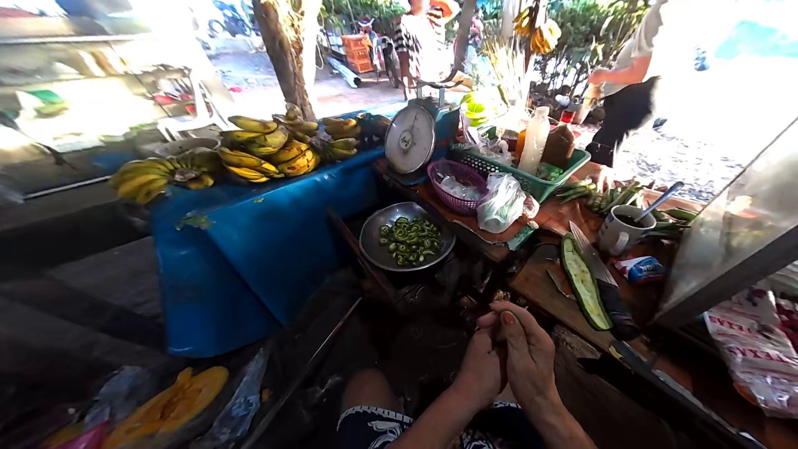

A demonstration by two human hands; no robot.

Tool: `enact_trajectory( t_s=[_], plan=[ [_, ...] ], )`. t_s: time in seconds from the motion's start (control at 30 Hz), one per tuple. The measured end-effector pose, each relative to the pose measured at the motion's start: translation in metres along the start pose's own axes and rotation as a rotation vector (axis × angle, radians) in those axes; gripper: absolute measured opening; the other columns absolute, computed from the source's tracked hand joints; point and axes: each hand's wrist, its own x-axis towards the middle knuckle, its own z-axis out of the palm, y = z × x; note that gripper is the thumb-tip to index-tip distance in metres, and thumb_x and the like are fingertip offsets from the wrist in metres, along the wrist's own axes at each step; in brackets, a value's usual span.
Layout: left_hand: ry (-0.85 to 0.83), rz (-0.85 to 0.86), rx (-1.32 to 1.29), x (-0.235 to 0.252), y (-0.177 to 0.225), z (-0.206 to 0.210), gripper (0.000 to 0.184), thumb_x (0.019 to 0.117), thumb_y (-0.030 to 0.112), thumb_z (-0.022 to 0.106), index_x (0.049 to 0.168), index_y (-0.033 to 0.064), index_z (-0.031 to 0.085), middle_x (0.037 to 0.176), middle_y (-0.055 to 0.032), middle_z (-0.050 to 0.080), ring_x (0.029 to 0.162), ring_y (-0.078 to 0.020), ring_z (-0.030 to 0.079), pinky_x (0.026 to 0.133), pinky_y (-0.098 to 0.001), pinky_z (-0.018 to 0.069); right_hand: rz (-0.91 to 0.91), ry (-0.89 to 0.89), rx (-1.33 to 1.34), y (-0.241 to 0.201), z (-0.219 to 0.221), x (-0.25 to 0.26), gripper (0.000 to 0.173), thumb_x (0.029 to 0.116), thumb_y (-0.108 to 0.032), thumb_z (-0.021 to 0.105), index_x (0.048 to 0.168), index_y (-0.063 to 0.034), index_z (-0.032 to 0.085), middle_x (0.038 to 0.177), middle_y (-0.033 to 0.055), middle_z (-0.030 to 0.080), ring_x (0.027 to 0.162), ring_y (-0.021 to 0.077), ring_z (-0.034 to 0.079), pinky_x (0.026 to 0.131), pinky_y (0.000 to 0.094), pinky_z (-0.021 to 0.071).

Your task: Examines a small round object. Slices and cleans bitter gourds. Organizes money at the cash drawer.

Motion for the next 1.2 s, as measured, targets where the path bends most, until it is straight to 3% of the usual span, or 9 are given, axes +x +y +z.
enact_trajectory(
  t_s=[0.13,0.23,0.37,0.53,0.67,0.8,0.93,1.03,1.2],
  plan=[
    [-0.052,-0.050,-0.066,0.003,-0.001,0.000,0.023,0.1052,0.008,0.048,0.118,0.0020,0.066,0.102,-0.0036,0.071,0.095,-0.0075,0.068,0.089,-0.0272,0.0574,0.095,0.028,0.084,-0.003,-0.003,0.004,0.030,0.1092,-0.017,0.044,0.114,-0.0025,0.070,0.091,0.0035,0.076,0.084,0.0124,0.074,0.078,0.0278,0.0630],
    [-0.051,0.016,-0.125,0.001,-0.009,0.000,0.029,0.0975,0.003,0.043,0.117,0.0006,0.065,0.103,-0.0031,0.071,0.094,-0.0074,0.068,0.087,-0.0275,0.0574,0.140,0.063,0.132,-0.008,-0.005,0.008,0.030,0.1090,-0.013,0.042,0.115,0.0002,0.068,0.090,0.0031,0.076,0.083,0.0113,0.073,0.079,0.0267,0.0626],
    [0.009,0.135,0.058,0.000,-0.019,0.002,0.031,0.0995,0.011,0.041,0.113,0.0004,0.067,0.101,-0.0040,0.069,0.090,-0.0063,0.066,0.083,-0.0271,0.0564,0.187,0.090,0.195,-0.007,-0.009,0.012,0.030,0.1091,-0.013,0.041,0.115,0.0011,0.067,0.088,0.0053,0.076,0.083,0.0143,0.074,0.081,0.0303,0.0630],
    [0.094,0.160,0.163,-0.002,-0.022,0.003,0.041,0.0953,0.010,0.034,0.115,-0.0025,0.068,0.105,-0.0074,0.071,0.098,-0.0066,0.067,0.090,-0.0280,0.0552,0.178,0.059,0.169,-0.009,-0.004,0.009,0.029,0.1079,-0.009,0.041,0.115,0.0024,0.067,0.090,0.0044,0.076,0.085,0.0130,0.074,0.083,0.0285,0.0623],
    [0.138,0.119,0.114,-0.003,-0.014,0.006,0.034,0.0999,0.008,0.037,0.109,0.0008,0.069,0.097,-0.0018,0.072,0.093,-0.0033,0.067,0.088,-0.0250,0.0554,0.186,0.038,0.128,-0.011,0.002,0.005,0.029,0.1073,-0.009,0.042,0.114,0.0022,0.068,0.088,0.0009,0.074,0.081,0.0084,0.072,0.079,0.0251,0.0620],
    [0.098,0.080,-0.028,-0.002,-0.008,0.009,0.026,0.1067,0.007,0.044,0.117,0.0003,0.067,0.104,-0.0023,0.072,0.099,-0.0034,0.067,0.095,-0.0240,0.0548,0.182,0.042,0.126,-0.012,0.002,0.003,0.029,0.1080,-0.010,0.042,0.113,0.0020,0.068,0.085,-0.0005,0.074,0.077,0.0062,0.071,0.076,0.0227,0.0618],
    [0.031,0.033,-0.129,0.000,-0.004,0.009,0.028,0.1059,0.003,0.042,0.126,-0.0008,0.061,0.112,-0.0030,0.070,0.106,-0.0041,0.066,0.099,-0.0242,0.0535,0.154,0.069,0.155,-0.012,-0.001,0.005,0.028,0.1085,-0.010,0.042,0.114,0.0023,0.067,0.085,0.0003,0.073,0.076,0.0062,0.071,0.075,0.0216,0.0614],
    [0.014,0.011,-0.170,0.001,-0.006,0.010,0.029,0.1081,0.007,0.039,0.125,0.0006,0.062,0.111,-0.0014,0.070,0.106,-0.0041,0.066,0.099,-0.0247,0.0533,0.124,0.078,0.155,-0.012,-0.002,0.007,0.027,0.1084,-0.011,0.043,0.114,0.0013,0.068,0.085,0.0001,0.074,0.076,0.0062,0.071,0.073,0.0217,0.0614],
    [-0.095,-0.159,-0.209,-0.002,-0.015,0.008,0.037,0.1082,0.020,0.028,0.114,0.0095,0.063,0.094,0.0028,0.070,0.087,-0.0050,0.068,0.080,-0.0260,0.0580,0.071,0.061,0.130,-0.015,-0.008,0.010,0.028,0.1095,-0.015,0.044,0.114,-0.0002,0.068,0.086,0.0015,0.074,0.077,0.0085,0.071,0.073,0.0240,0.0623]
  ],
)
